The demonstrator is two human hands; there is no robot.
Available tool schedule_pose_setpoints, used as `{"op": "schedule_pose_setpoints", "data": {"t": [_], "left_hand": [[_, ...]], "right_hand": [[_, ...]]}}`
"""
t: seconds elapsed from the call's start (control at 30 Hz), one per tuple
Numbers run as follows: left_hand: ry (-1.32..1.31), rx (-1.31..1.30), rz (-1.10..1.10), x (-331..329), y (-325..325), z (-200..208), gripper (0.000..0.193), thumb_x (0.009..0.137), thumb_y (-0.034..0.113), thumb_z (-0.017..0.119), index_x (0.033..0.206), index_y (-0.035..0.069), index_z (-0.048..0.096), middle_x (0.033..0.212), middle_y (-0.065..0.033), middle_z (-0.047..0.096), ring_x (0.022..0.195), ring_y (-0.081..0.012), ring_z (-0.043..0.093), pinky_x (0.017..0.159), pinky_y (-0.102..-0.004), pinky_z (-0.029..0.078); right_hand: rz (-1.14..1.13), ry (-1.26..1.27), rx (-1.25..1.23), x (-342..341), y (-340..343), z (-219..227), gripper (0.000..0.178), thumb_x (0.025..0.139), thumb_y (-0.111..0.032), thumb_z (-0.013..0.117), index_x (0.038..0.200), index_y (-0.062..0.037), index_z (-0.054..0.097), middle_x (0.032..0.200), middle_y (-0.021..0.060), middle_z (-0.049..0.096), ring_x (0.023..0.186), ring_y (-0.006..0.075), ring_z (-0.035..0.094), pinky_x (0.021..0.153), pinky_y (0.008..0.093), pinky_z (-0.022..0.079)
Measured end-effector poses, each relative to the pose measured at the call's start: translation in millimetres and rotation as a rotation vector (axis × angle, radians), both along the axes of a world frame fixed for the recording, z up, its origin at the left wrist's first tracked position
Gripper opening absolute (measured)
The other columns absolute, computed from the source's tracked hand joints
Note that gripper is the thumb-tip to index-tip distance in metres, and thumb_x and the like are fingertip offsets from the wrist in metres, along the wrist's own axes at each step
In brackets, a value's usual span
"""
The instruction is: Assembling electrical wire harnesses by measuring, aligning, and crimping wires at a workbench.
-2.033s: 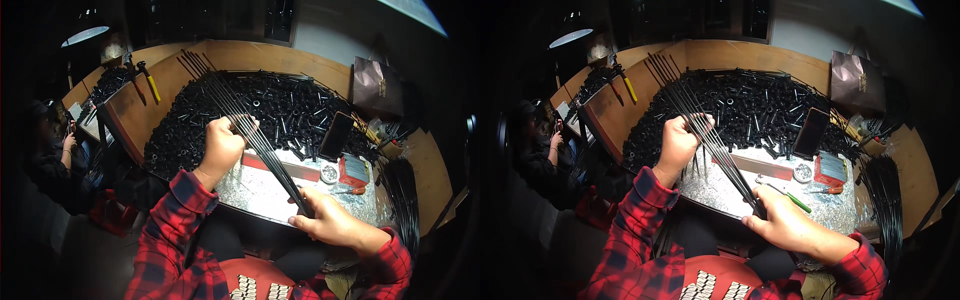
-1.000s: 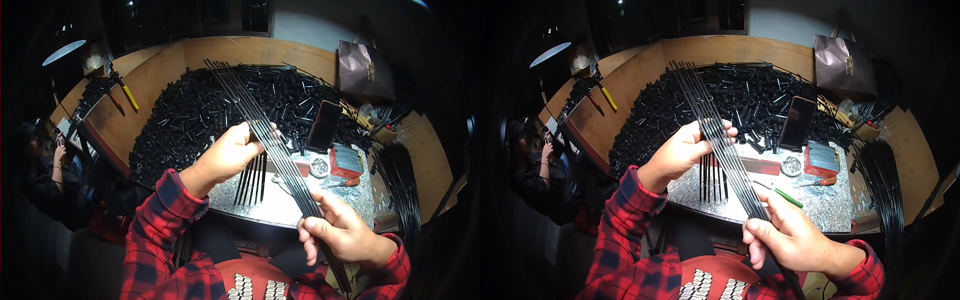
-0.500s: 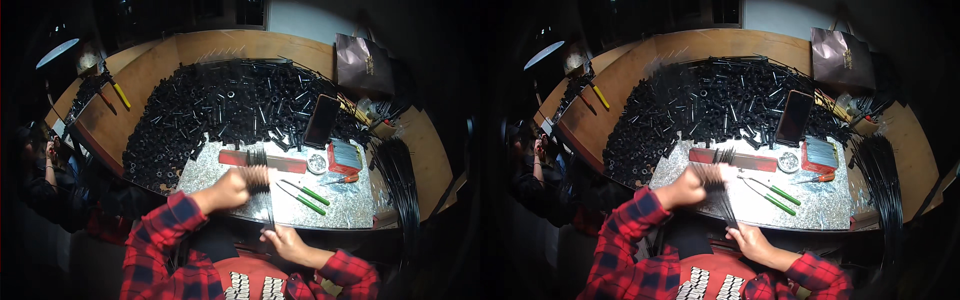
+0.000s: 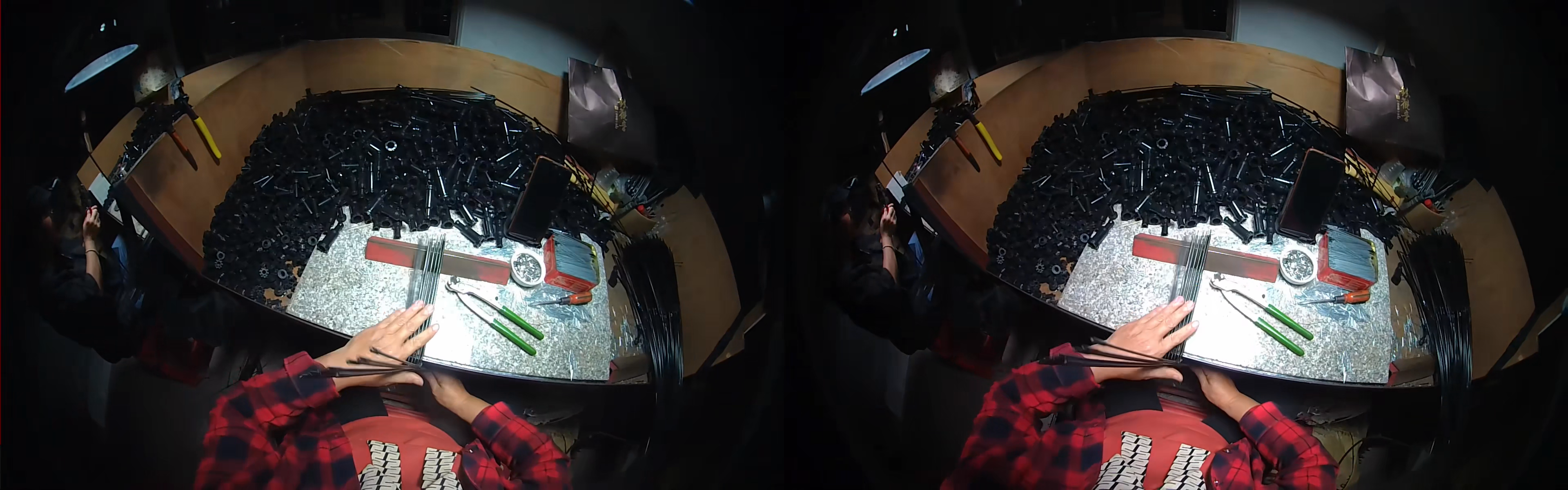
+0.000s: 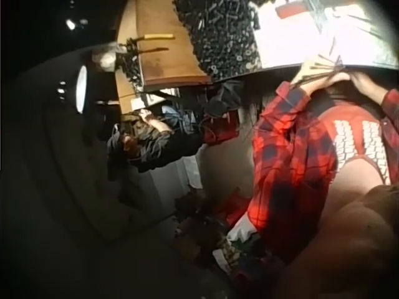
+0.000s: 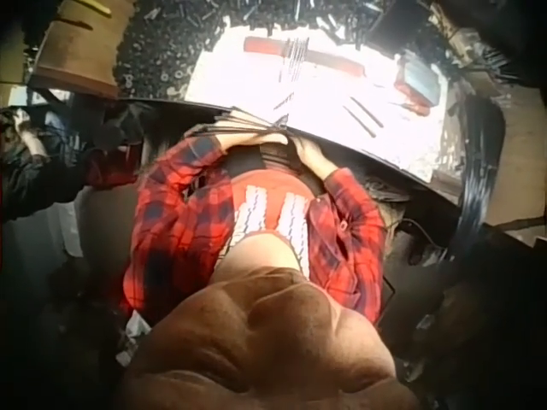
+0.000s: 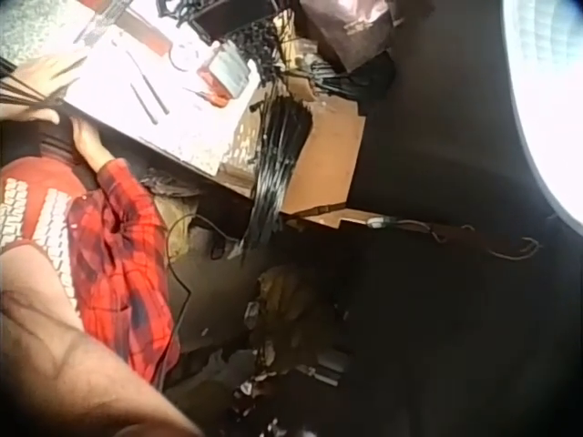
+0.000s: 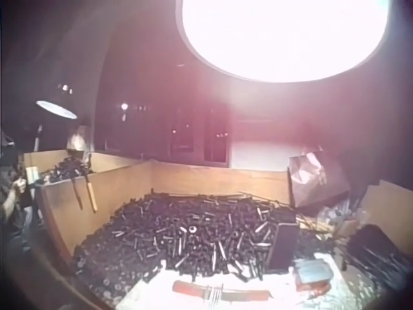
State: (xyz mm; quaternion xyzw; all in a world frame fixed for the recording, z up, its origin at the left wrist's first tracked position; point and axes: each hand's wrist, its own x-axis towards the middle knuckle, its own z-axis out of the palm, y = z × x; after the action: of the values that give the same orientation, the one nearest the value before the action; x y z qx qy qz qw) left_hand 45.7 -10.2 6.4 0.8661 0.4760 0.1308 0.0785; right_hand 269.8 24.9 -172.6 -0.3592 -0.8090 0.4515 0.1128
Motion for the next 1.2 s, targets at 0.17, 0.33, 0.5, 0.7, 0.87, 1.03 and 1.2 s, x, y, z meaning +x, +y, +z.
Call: {"op": "schedule_pose_setpoints", "data": {"t": [0.17,0.33,0.5,0.7,0.87,1.03,1.2], "left_hand": [[-0.04,0.108,-0.056,3,6,-4,0.082,0.084,0.053,0.059,0.139,-0.003,0.035,0.146,-0.0249,0.03,0.138,-0.0379,0.029,0.112,-0.0474,0.027],[0.053,0.182,-0.027,4,10,-4,0.082,0.086,0.062,0.047,0.139,0.0,0.039,0.146,-0.0207,0.033,0.138,-0.0356,0.028,0.11,-0.0493,0.028],[0.1,0.142,0.063,1,11,1,0.086,0.076,0.059,0.063,0.142,0.009,0.038,0.147,-0.0192,0.032,0.136,-0.041,0.028,0.109,-0.0534,0.027],[0.089,0.074,0.082,3,14,0,0.096,0.066,0.057,0.074,0.143,0.012,0.037,0.15,-0.0181,0.028,0.138,-0.0433,0.023,0.109,-0.056,0.026],[0.197,0.086,0.084,2,12,0,0.1,0.065,0.062,0.072,0.143,0.011,0.037,0.151,-0.0179,0.027,0.138,-0.0439,0.022,0.11,-0.0567,0.024],[0.087,0.075,0.088,1,12,-2,0.1,0.065,0.06,0.072,0.144,0.009,0.036,0.151,-0.0185,0.026,0.138,-0.0458,0.023,0.11,-0.0551,0.025],[0.095,0.082,0.09,3,14,-4,0.093,0.069,0.049,0.074,0.143,0.009,0.036,0.151,-0.018,0.027,0.137,-0.0444,0.025,0.111,-0.0522,0.026]], "right_hand": [[-0.01,-0.15,0.254,16,7,-9,0.031,0.097,-0.022,0.044,0.113,-0.0012,0.061,0.105,0.0261,0.062,0.097,0.0421,0.06,0.086,0.0461,0.047],[-0.02,-0.292,0.277,36,10,36,0.034,0.095,-0.026,0.048,0.107,0.002,0.062,0.097,0.0289,0.063,0.089,0.0425,0.062,0.08,0.0478,0.05],[0.234,-0.235,0.195,48,11,111,0.034,0.092,-0.02,0.056,0.115,0.0051,0.057,0.101,0.0283,0.062,0.093,0.0429,0.06,0.082,0.0463,0.049],[0.321,-0.123,-0.021,57,38,249,0.033,0.092,-0.013,0.057,0.121,0.0034,0.056,0.104,0.0174,0.068,0.097,0.0292,0.066,0.085,0.0342,0.051],[-0.166,0.061,0.269,87,114,271,0.025,0.09,-0.006,0.059,0.113,0.0021,0.062,0.094,0.0142,0.068,0.081,0.0201,0.066,0.074,0.0298,0.052],[-0.313,-0.261,0.958,121,199,252,0.015,0.079,-0.001,0.064,0.093,-0.0003,0.069,0.088,0.0196,0.066,0.081,0.0348,0.065,0.073,0.0384,0.052],[-0.271,-0.526,1.002,142,228,230,0.009,0.074,-0.003,0.066,0.083,-0.001,0.069,0.087,0.021,0.065,0.082,0.0384,0.064,0.073,0.0442,0.051]]}}
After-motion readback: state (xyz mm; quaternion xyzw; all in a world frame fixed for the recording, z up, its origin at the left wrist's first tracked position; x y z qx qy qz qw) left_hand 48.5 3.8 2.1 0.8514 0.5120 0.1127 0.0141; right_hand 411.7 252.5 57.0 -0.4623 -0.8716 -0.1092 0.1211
